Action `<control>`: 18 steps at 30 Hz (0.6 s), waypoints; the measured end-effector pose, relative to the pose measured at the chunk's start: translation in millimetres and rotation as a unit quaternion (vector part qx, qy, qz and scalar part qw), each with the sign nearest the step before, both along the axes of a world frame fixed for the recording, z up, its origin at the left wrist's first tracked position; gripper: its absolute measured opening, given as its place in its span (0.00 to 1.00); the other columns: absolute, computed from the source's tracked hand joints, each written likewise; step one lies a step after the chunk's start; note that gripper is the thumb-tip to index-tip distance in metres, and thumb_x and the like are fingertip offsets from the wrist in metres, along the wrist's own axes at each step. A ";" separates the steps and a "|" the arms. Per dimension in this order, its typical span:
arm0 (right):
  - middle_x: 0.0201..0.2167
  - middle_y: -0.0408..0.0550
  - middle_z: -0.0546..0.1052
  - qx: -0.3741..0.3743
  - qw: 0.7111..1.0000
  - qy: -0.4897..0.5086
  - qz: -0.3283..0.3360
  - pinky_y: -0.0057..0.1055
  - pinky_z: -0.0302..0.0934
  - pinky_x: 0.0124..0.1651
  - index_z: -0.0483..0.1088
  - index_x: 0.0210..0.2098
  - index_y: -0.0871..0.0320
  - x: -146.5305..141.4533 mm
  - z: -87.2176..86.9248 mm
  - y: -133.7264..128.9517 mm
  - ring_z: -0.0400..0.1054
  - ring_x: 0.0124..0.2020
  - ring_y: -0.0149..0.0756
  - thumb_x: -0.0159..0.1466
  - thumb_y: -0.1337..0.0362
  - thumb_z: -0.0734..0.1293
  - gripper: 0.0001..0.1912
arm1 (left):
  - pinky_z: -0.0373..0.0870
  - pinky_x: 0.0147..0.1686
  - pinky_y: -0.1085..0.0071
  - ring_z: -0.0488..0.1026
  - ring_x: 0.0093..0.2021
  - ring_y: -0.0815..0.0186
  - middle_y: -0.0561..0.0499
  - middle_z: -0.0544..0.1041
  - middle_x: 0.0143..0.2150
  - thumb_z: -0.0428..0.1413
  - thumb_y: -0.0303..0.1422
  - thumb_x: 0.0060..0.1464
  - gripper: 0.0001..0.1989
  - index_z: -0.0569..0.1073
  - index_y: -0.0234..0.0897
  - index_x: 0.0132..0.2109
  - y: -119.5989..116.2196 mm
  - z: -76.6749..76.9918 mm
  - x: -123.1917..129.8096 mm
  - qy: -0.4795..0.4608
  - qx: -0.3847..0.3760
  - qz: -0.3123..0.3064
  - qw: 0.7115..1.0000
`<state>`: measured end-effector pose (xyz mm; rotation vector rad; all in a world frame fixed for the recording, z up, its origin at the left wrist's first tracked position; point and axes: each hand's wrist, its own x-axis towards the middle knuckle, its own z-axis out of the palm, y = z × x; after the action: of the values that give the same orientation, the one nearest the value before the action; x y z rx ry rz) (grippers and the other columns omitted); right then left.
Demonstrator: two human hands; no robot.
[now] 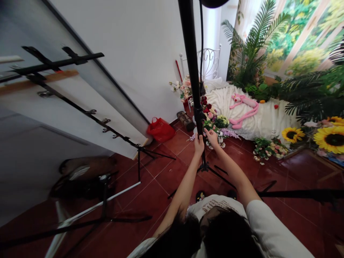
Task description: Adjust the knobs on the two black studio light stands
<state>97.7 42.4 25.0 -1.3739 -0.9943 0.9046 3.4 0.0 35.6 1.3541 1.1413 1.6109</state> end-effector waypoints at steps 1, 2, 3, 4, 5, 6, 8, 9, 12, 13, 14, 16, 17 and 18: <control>0.15 0.35 0.61 -0.010 1.000 -0.016 0.006 0.24 0.53 0.22 0.58 0.20 0.54 1.2 1.3 2.3 0.57 0.17 0.26 0.53 0.43 0.69 0.24 | 0.69 0.41 0.68 0.71 0.36 0.64 0.46 0.74 0.35 0.42 0.62 0.56 0.31 0.68 0.38 0.40 0.4 -0.7 0.1 0.000 0.001 -0.002 1.000; 0.15 0.35 0.63 -0.021 0.999 -0.034 0.012 0.25 0.54 0.22 0.60 0.21 0.55 2.4 2.9 4.4 0.58 0.17 0.27 0.54 0.45 0.69 0.22 | 0.69 0.40 0.68 0.71 0.35 0.64 0.46 0.73 0.34 0.42 0.61 0.57 0.30 0.68 0.38 0.40 0.7 -1.3 0.2 0.000 0.003 -0.004 1.000; 0.16 0.36 0.65 -0.033 0.998 -0.055 0.014 0.25 0.55 0.23 0.62 0.22 0.55 3.6 4.8 6.3 0.59 0.18 0.28 0.54 0.47 0.69 0.20 | 0.69 0.41 0.68 0.71 0.36 0.64 0.46 0.73 0.34 0.42 0.61 0.57 0.29 0.68 0.38 0.39 1.0 -1.7 0.3 0.000 0.006 -0.005 1.000; 0.16 0.37 0.67 -0.047 0.996 -0.078 0.012 0.25 0.56 0.24 0.64 0.23 0.55 4.8 6.9 8.1 0.61 0.19 0.29 0.54 0.50 0.70 0.17 | 0.69 0.41 0.68 0.71 0.36 0.64 0.46 0.73 0.34 0.42 0.60 0.58 0.29 0.68 0.38 0.39 1.2 -2.0 0.3 0.001 0.011 -0.005 1.000; 0.16 0.37 0.68 -0.063 0.993 -0.103 0.008 0.26 0.58 0.26 0.65 0.24 0.55 5.9 9.0 9.7 0.63 0.20 0.30 0.53 0.52 0.70 0.15 | 0.69 0.42 0.67 0.71 0.37 0.63 0.46 0.73 0.35 0.42 0.59 0.58 0.28 0.68 0.38 0.39 1.3 -2.2 0.3 0.002 0.015 -0.004 1.000; 0.17 0.38 0.69 -0.078 0.989 -0.127 0.002 0.27 0.60 0.28 0.66 0.23 0.55 6.7 11.0 11.0 0.64 0.21 0.31 0.52 0.55 0.71 0.13 | 0.69 0.42 0.67 0.71 0.37 0.63 0.46 0.74 0.35 0.42 0.59 0.59 0.28 0.68 0.38 0.39 1.4 -2.3 0.3 0.003 0.020 -0.002 1.000; 0.18 0.39 0.71 -0.103 0.981 -0.161 -0.009 0.28 0.62 0.32 0.67 0.22 0.55 7.3 13.6 12.9 0.67 0.25 0.33 0.50 0.59 0.71 0.10 | 0.69 0.43 0.66 0.72 0.38 0.62 0.45 0.74 0.36 0.43 0.58 0.59 0.27 0.69 0.38 0.38 1.6 -2.5 0.3 0.002 0.026 0.002 1.000; 0.19 0.39 0.72 -0.107 0.980 -0.164 -0.013 0.28 0.63 0.34 0.67 0.22 0.55 7.0 13.8 13.3 0.68 0.26 0.34 0.49 0.61 0.71 0.08 | 0.69 0.43 0.66 0.72 0.39 0.62 0.45 0.74 0.36 0.43 0.58 0.59 0.27 0.69 0.38 0.38 1.7 -2.7 0.3 0.001 0.029 0.003 1.000; 0.22 0.40 0.74 -0.083 0.992 -0.096 -0.008 0.29 0.64 0.37 0.69 0.25 0.56 3.5 10.5 12.2 0.70 0.29 0.34 0.51 0.61 0.69 0.06 | 0.69 0.44 0.65 0.72 0.39 0.62 0.45 0.75 0.36 0.43 0.58 0.59 0.27 0.69 0.38 0.39 2.3 -3.4 0.5 -0.003 0.031 0.002 0.999; 0.22 0.41 0.75 -0.067 0.996 -0.052 -0.002 0.29 0.64 0.37 0.70 0.27 0.56 2.1 8.4 11.3 0.70 0.29 0.34 0.52 0.61 0.69 0.06 | 0.69 0.43 0.65 0.72 0.38 0.62 0.45 0.75 0.36 0.43 0.58 0.59 0.27 0.70 0.38 0.39 2.5 -3.7 0.6 -0.002 0.031 0.002 1.000; 0.23 0.41 0.75 -0.049 0.999 -0.003 0.004 0.28 0.64 0.37 0.71 0.28 0.57 0.8 6.1 10.2 0.70 0.29 0.33 0.52 0.61 0.69 0.06 | 0.70 0.43 0.66 0.72 0.38 0.62 0.45 0.75 0.36 0.43 0.58 0.59 0.27 0.70 0.38 0.39 2.7 -3.9 0.6 -0.001 0.030 0.001 1.000; 0.25 0.41 0.76 -0.019 0.996 0.090 0.015 0.27 0.64 0.37 0.72 0.31 0.57 -1.5 1.7 8.0 0.70 0.29 0.31 0.52 0.61 0.70 0.08 | 0.70 0.43 0.66 0.72 0.38 0.62 0.45 0.75 0.36 0.43 0.58 0.59 0.27 0.70 0.38 0.40 3.2 -4.6 0.6 -0.001 0.029 -0.001 1.000; 0.26 0.41 0.77 -0.012 0.990 0.137 0.020 0.26 0.65 0.37 0.73 0.32 0.57 -2.4 -0.1 7.0 0.70 0.29 0.30 0.51 0.61 0.71 0.09 | 0.70 0.43 0.65 0.73 0.38 0.62 0.45 0.75 0.36 0.43 0.58 0.59 0.27 0.70 0.38 0.40 3.4 -5.0 0.6 -0.003 0.028 -0.002 1.000; 0.27 0.40 0.77 -0.011 0.983 0.182 0.027 0.25 0.65 0.36 0.73 0.33 0.57 -3.4 -1.6 6.0 0.70 0.29 0.30 0.51 0.61 0.71 0.10 | 0.70 0.44 0.65 0.73 0.39 0.62 0.45 0.75 0.37 0.43 0.58 0.59 0.28 0.70 0.38 0.40 3.5 -5.5 0.5 -0.006 0.027 -0.005 1.000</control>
<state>94.2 48.4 23.5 -1.1496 -0.7449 1.1609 3.9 3.6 30.2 1.3809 1.0901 1.6520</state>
